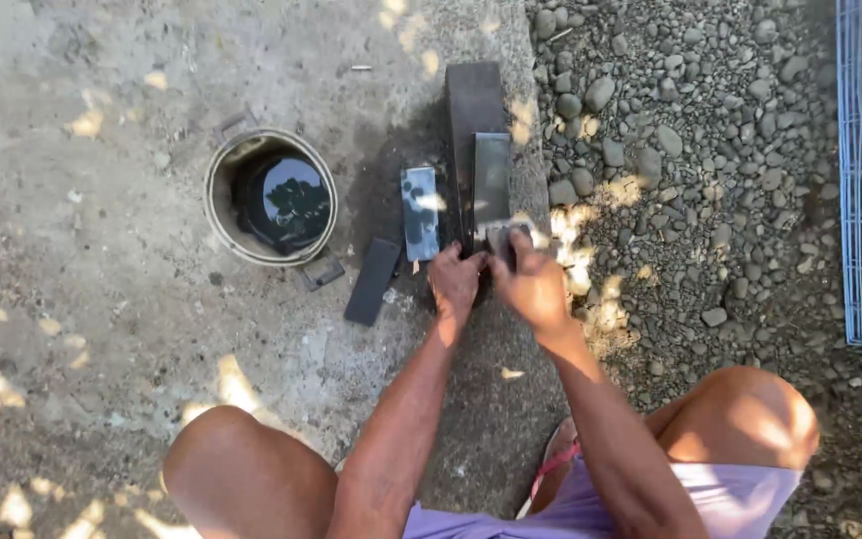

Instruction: Disassembling an electric planer to remove the blades, and manually sharpening the blade on oilstones/whetstones.

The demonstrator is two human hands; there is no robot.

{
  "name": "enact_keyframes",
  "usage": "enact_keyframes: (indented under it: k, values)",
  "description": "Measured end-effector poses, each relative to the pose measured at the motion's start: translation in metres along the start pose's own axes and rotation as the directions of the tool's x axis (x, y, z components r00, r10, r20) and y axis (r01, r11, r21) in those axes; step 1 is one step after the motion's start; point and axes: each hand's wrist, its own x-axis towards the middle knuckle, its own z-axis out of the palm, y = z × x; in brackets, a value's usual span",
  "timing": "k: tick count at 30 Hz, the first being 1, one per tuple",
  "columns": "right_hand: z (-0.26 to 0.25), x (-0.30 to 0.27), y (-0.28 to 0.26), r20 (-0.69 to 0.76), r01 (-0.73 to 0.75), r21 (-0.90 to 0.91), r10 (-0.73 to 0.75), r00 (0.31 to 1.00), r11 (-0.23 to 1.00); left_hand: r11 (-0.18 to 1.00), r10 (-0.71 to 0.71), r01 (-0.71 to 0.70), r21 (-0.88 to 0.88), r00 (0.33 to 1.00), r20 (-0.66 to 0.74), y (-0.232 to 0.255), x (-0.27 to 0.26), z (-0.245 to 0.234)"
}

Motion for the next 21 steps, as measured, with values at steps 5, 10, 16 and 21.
enact_keyframes:
  k: [5,10,16,21]
  values:
    - [-0.002,0.059,0.001,-0.096,-0.01,-0.207,-0.011,0.995,0.978,0.989,0.026,-0.023,0.149,0.999,-0.02,0.024,-0.01,-0.005]
    - [0.006,0.022,0.024,-0.023,0.044,-0.015,-0.045,0.999,0.999,0.951,0.258,-0.215,0.224,0.949,-0.184,-0.03,0.022,0.016]
    - [0.003,0.068,0.001,-0.02,-0.2,-0.175,0.199,0.98,0.964,0.97,0.06,-0.047,0.237,0.997,-0.047,0.023,-0.004,-0.007]
    - [0.001,-0.013,0.005,0.081,-0.179,-0.302,0.212,0.974,0.936,0.991,0.124,-0.121,0.049,0.99,-0.07,0.018,-0.007,-0.006]
